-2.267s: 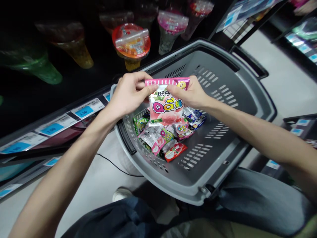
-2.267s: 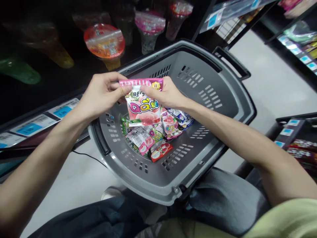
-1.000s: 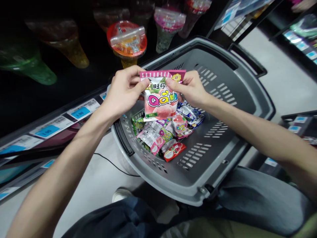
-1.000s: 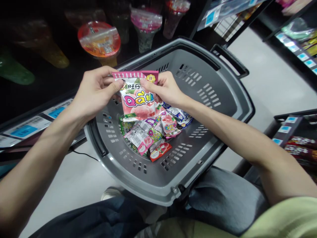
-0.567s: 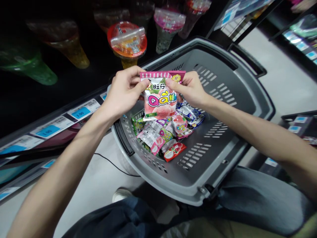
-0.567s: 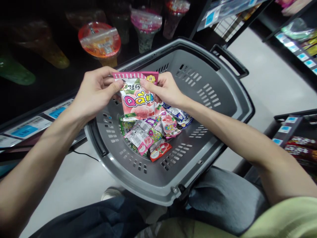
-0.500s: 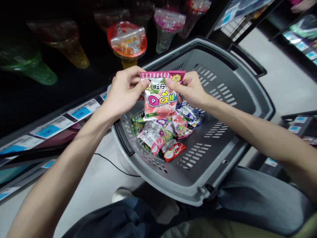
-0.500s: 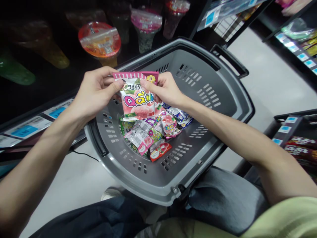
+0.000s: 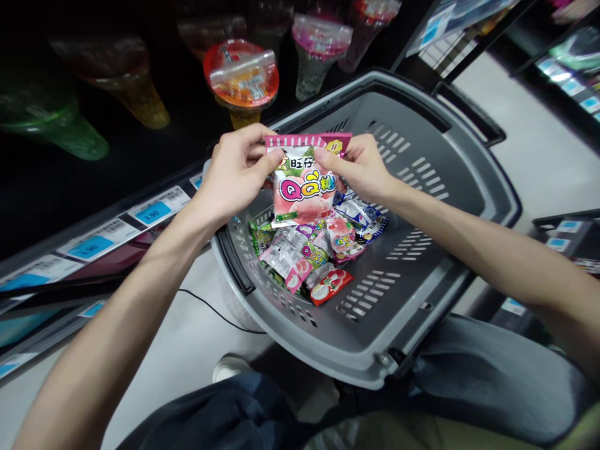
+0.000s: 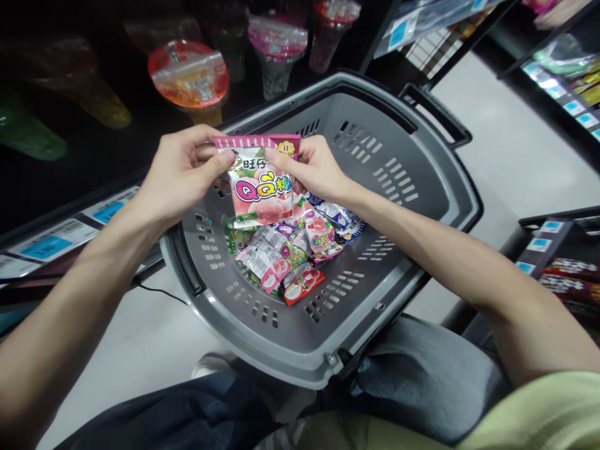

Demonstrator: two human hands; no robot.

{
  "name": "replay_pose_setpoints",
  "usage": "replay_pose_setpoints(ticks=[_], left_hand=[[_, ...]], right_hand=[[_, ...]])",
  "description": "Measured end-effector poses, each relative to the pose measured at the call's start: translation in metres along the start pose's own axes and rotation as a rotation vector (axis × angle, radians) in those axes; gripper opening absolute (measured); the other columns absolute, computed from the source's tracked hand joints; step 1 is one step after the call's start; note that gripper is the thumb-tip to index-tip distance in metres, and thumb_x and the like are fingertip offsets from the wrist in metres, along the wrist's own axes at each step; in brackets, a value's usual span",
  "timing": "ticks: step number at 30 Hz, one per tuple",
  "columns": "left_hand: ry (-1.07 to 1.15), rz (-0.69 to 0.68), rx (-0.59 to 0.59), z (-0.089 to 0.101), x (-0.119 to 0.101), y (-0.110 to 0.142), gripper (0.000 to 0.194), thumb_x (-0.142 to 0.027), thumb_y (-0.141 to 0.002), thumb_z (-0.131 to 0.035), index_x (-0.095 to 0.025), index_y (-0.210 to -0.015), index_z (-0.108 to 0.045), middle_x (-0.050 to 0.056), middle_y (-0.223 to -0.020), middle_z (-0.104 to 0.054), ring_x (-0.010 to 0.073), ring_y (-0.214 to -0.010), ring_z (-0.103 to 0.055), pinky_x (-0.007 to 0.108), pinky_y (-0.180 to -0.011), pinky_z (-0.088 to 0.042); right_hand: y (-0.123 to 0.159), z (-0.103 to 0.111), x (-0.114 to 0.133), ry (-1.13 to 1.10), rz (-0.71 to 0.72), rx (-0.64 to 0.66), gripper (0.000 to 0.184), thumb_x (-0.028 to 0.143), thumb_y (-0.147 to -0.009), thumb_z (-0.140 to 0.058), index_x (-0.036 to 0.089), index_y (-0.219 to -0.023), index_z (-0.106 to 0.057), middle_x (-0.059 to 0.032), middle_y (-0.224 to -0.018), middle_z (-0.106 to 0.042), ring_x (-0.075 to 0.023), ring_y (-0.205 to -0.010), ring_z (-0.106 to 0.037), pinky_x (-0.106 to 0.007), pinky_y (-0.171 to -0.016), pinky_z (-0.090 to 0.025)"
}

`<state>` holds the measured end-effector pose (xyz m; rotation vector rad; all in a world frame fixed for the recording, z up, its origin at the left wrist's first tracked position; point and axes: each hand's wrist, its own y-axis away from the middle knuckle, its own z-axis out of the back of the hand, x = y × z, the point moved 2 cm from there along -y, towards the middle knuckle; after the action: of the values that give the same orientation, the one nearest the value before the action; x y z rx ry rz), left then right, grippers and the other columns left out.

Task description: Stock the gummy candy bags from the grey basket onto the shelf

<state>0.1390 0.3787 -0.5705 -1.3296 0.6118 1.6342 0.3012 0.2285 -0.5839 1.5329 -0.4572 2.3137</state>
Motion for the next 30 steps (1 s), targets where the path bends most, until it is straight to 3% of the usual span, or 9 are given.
replay_pose_setpoints(ticks=[13,30], left_hand=[[0.007,0.006,0.004,-0.0008,0.0002,-0.0002,0.025,-0.045,-0.090,-0.066,-0.021,-0.098,-0.061,0.005,-0.087,-0.074,0.0210,-0.083,-0.072,0.028,-0.062,-0.059],[-0.003,0.005,0.003,-0.0003,-0.0006,0.0006,0.025,-0.045,-0.089,-0.066,-0.022,-0.098,-0.063,0.005,-0.090,-0.075,0.0208,-0.082,-0.072,0.029,-0.061,-0.059]], right_hand=[[-0.0011,0.0010,-0.0026,-0.013,-0.007,0.005,0.059,0.076,-0.078,-0.065,0.018,-0.080,-0.059,-0.0016,-0.063,-0.056,-0.0168,-0.067,-0.064,-0.029,-0.056,-0.061],[-0.0008,0.0007,-0.0028,-0.035,-0.020,0.019,0.057,0.074,-0.077,-0.068,0.019,-0.075,-0.056,-0.0011,-0.064,-0.053,-0.0148,-0.065,-0.058,-0.028,-0.056,-0.056]])
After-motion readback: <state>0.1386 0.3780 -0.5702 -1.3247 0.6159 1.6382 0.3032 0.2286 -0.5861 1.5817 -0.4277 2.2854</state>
